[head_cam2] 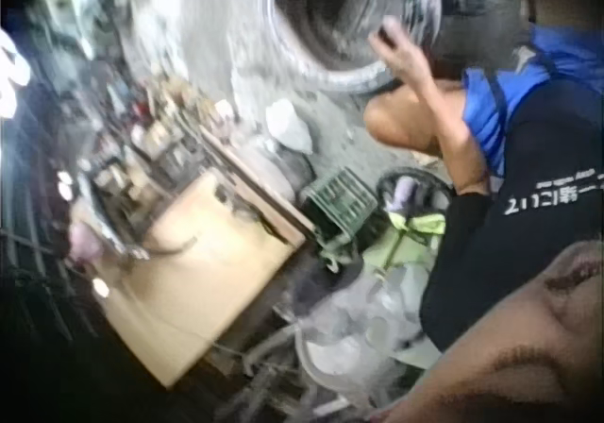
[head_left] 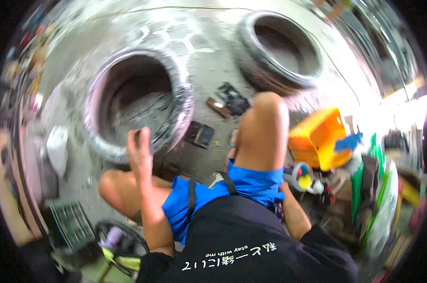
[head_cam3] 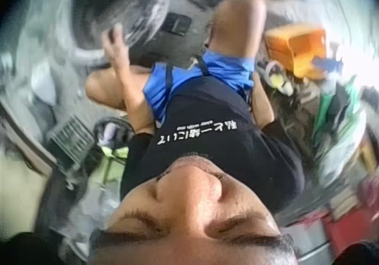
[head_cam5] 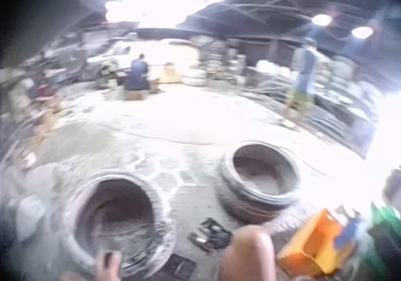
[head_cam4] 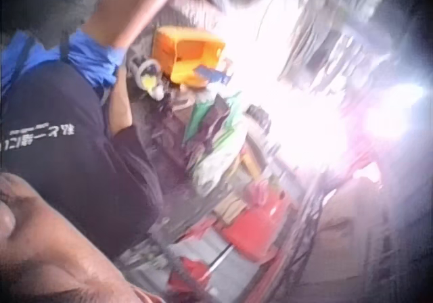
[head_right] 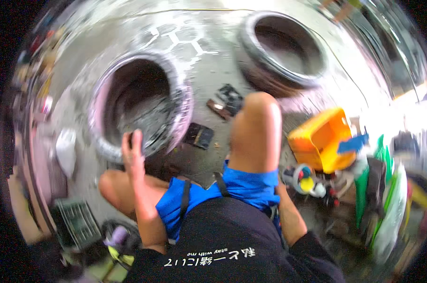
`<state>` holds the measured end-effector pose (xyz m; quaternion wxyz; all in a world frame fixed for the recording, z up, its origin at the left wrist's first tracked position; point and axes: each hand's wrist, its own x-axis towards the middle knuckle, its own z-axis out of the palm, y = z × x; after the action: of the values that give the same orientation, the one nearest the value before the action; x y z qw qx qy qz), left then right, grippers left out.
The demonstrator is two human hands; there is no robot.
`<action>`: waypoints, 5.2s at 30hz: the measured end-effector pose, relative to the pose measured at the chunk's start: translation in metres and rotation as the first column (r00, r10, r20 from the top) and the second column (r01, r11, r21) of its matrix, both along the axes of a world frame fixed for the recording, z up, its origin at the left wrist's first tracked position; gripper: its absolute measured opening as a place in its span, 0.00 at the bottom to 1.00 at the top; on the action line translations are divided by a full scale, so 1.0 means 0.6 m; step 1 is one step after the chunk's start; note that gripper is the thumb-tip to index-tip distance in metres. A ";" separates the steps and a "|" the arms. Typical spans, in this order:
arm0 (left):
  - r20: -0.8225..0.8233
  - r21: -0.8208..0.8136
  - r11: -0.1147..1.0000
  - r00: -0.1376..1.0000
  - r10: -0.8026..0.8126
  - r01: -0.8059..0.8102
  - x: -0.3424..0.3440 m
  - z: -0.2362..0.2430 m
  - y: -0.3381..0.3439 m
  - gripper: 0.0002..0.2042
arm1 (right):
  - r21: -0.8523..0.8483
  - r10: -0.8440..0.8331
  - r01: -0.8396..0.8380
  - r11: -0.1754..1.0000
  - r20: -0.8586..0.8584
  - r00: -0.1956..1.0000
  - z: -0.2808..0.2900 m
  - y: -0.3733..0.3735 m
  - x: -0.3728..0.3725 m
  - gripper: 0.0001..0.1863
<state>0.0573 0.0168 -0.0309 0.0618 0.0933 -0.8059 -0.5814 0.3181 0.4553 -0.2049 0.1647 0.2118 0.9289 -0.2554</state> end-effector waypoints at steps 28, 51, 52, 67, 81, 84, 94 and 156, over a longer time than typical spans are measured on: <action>0.070 -0.125 0.992 0.997 0.032 -0.023 0.004 0.026 0.008 0.18 | -0.652 -0.540 0.169 0.739 -0.424 0.727 0.154 0.002 -0.169 0.22; 0.289 -0.108 0.994 0.957 0.027 0.004 0.103 -0.008 0.020 0.24 | 0.006 -0.803 0.803 0.596 -0.016 0.596 -0.224 0.089 -0.049 0.39; 0.304 -0.138 0.989 0.948 0.097 -0.057 0.101 -0.005 0.036 0.27 | 0.028 -0.808 0.808 0.589 -0.010 0.589 -0.246 0.108 -0.046 0.40; 0.296 0.217 0.976 0.953 -0.063 -0.003 0.016 -0.018 0.090 0.31 | -0.561 -0.635 0.338 0.756 -0.501 0.588 0.025 -0.029 -0.108 0.21; 0.109 0.449 0.868 0.951 -0.289 0.212 0.055 0.029 0.092 0.28 | -0.250 0.002 -0.249 0.936 -0.703 0.711 0.278 -0.099 -0.029 0.13; 0.121 0.447 0.861 0.937 -0.326 0.242 0.049 0.038 0.077 0.30 | -0.088 0.002 -0.123 0.988 -0.803 0.596 0.306 -0.111 -0.097 0.10; 0.174 0.519 0.794 0.870 -0.462 0.317 0.078 0.046 0.094 0.25 | -0.596 -0.086 -0.402 0.695 -0.624 0.777 0.388 -0.214 -0.176 0.25; 0.531 -0.586 0.132 0.503 -0.682 0.799 -0.076 -0.403 0.239 0.10 | -0.826 -0.579 0.411 0.387 0.130 0.805 -0.226 0.049 -0.434 0.21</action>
<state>0.0116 0.1601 -0.2727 -0.2545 -0.3161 -0.9074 -0.1091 0.0578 0.4848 -0.3403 0.0752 0.3531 0.6014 -0.7127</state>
